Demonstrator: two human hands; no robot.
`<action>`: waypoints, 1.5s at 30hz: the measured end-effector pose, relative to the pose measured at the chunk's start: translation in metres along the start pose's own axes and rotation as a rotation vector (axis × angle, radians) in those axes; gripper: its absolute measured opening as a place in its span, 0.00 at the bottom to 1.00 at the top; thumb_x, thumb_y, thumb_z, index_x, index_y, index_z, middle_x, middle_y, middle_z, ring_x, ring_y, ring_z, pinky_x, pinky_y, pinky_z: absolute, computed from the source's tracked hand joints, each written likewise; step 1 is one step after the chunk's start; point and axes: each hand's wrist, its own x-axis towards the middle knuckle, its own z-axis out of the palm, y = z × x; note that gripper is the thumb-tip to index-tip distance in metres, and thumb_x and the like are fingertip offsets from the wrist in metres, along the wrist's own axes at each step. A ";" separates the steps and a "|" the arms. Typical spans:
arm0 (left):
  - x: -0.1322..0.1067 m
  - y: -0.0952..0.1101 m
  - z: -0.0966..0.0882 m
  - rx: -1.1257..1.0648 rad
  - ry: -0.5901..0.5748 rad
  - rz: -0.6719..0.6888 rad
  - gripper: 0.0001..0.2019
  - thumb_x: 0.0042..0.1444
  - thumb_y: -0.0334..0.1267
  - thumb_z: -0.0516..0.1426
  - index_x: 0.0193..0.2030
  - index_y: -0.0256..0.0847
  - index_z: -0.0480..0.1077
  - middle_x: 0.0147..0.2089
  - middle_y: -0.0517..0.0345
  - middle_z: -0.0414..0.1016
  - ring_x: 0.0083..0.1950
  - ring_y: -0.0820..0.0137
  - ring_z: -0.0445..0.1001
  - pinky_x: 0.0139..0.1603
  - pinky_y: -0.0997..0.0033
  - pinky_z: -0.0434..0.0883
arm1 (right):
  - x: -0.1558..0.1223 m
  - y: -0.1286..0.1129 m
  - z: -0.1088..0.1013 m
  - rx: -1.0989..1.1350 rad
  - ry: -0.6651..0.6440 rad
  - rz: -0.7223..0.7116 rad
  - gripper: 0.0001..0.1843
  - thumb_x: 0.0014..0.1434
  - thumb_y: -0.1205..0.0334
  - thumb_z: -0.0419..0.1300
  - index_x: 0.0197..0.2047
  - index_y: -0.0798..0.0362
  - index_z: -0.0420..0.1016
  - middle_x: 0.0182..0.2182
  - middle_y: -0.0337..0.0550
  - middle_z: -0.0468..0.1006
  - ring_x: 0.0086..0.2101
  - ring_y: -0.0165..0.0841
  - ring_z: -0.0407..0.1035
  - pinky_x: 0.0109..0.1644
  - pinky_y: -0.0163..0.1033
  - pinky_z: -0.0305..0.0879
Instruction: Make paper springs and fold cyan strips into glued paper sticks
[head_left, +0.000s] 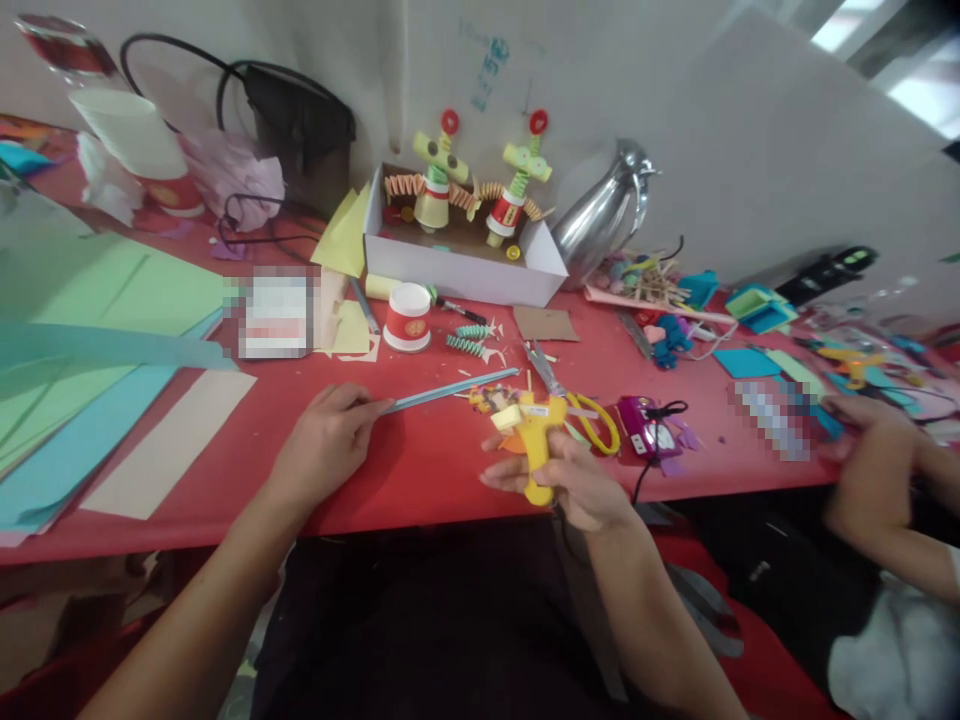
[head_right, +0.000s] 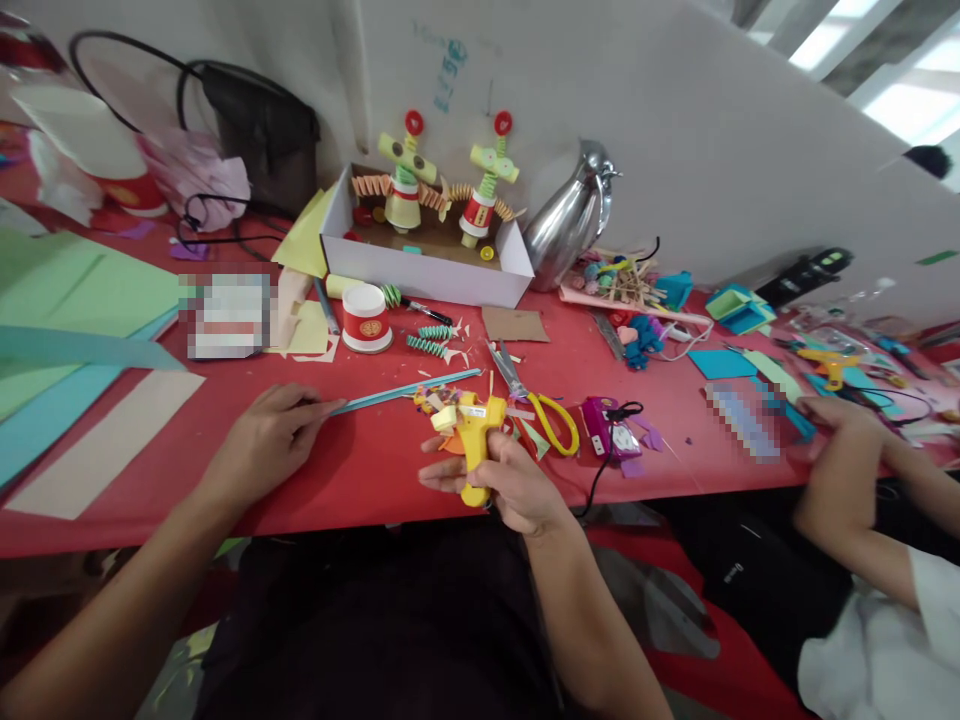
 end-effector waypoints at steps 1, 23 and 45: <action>0.000 0.000 0.000 0.005 0.002 0.000 0.19 0.63 0.31 0.47 0.50 0.44 0.78 0.41 0.49 0.74 0.41 0.61 0.72 0.42 0.62 0.71 | -0.002 -0.001 -0.003 0.010 0.018 -0.019 0.24 0.47 0.73 0.57 0.49 0.52 0.72 0.50 0.49 0.78 0.42 0.40 0.78 0.54 0.59 0.71; -0.002 -0.007 -0.008 0.264 0.128 -0.049 0.13 0.62 0.34 0.51 0.44 0.40 0.77 0.42 0.46 0.78 0.42 0.54 0.74 0.43 0.51 0.69 | -0.008 -0.030 -0.032 0.119 0.238 -0.132 0.28 0.44 0.73 0.57 0.50 0.50 0.70 0.54 0.50 0.77 0.44 0.40 0.76 0.33 0.36 0.71; 0.080 0.155 -0.009 -0.093 0.318 0.093 0.06 0.62 0.33 0.55 0.44 0.43 0.72 0.37 0.55 0.81 0.37 0.63 0.78 0.41 0.58 0.69 | 0.001 -0.015 0.007 0.026 0.289 -0.243 0.09 0.50 0.65 0.62 0.37 0.53 0.71 0.24 0.37 0.76 0.24 0.28 0.65 0.30 0.34 0.59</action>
